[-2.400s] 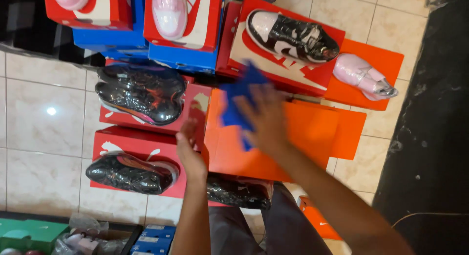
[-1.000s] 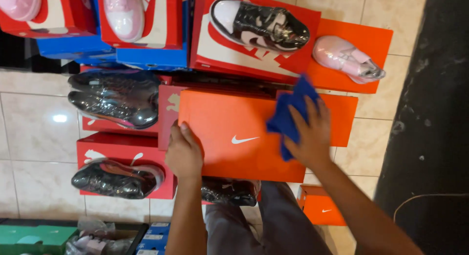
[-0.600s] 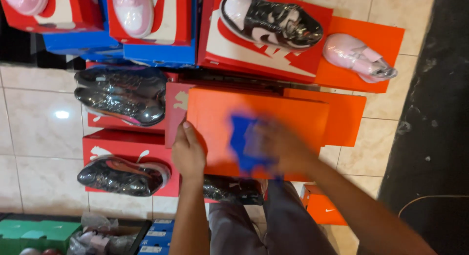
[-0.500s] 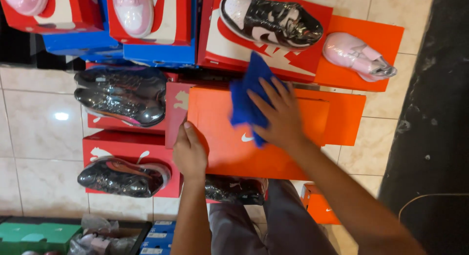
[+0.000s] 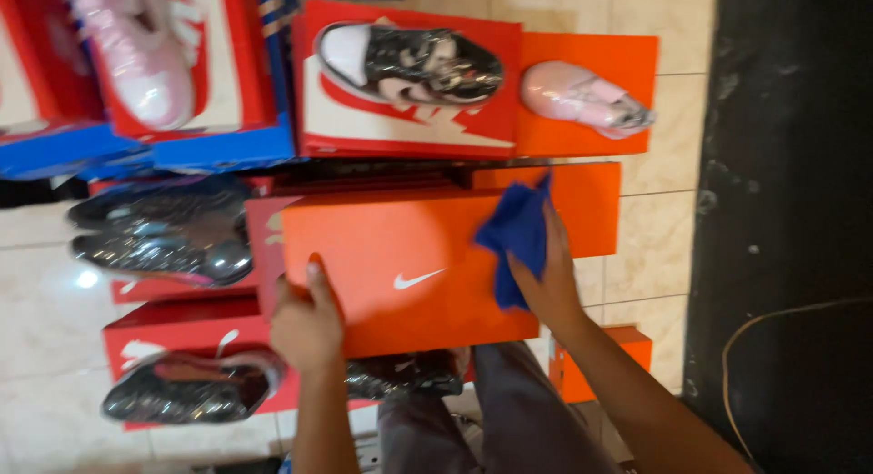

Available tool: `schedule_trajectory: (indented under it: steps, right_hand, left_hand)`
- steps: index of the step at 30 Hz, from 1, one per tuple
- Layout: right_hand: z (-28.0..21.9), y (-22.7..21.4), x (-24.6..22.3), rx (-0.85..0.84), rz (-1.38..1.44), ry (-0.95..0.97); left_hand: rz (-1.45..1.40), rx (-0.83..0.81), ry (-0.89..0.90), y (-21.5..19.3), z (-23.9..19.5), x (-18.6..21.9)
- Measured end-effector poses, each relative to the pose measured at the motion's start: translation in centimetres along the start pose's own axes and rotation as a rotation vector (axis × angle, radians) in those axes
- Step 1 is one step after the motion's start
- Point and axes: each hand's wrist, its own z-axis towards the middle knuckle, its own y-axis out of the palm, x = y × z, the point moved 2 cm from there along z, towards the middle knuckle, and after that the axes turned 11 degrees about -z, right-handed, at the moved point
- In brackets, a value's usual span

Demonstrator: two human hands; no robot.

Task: Cleaning shoes with a cloth and organizing them into boxes

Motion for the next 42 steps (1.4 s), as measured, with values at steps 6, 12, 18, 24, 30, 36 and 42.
schedule_trajectory:
  steps: [6,12,18,24,30,36,42]
  right_hand:
    - [-7.2,10.9,13.2,0.115,1.097,0.765]
    - [-6.3,7.9,8.7,0.052,1.440,0.435]
    - [-0.5,14.4,17.1,0.205,1.370,0.567]
    - [-12.8,9.3,11.8,-0.093,1.230,0.822]
    - [-2.2,16.0,20.8,0.081,1.249,1.003]
    - [-11.7,8.5,11.8,0.025,0.971,0.852]
    - [-10.7,-0.3,1.6,0.038,0.178,-0.167]
  left_hand:
    - [0.144,0.150,0.042,0.5,0.4,-0.4]
    - [0.185,0.153,0.153,0.1,0.4,-0.3]
    - [0.152,0.113,0.070,0.2,0.5,-0.1]
    - [0.185,0.154,0.157,0.0,0.6,-0.3]
    - [0.175,0.141,0.047,1.2,1.2,-2.1]
    - [0.117,0.136,-0.011,1.0,1.4,-0.4]
    - [0.033,0.092,-0.057,-0.4,0.3,1.2]
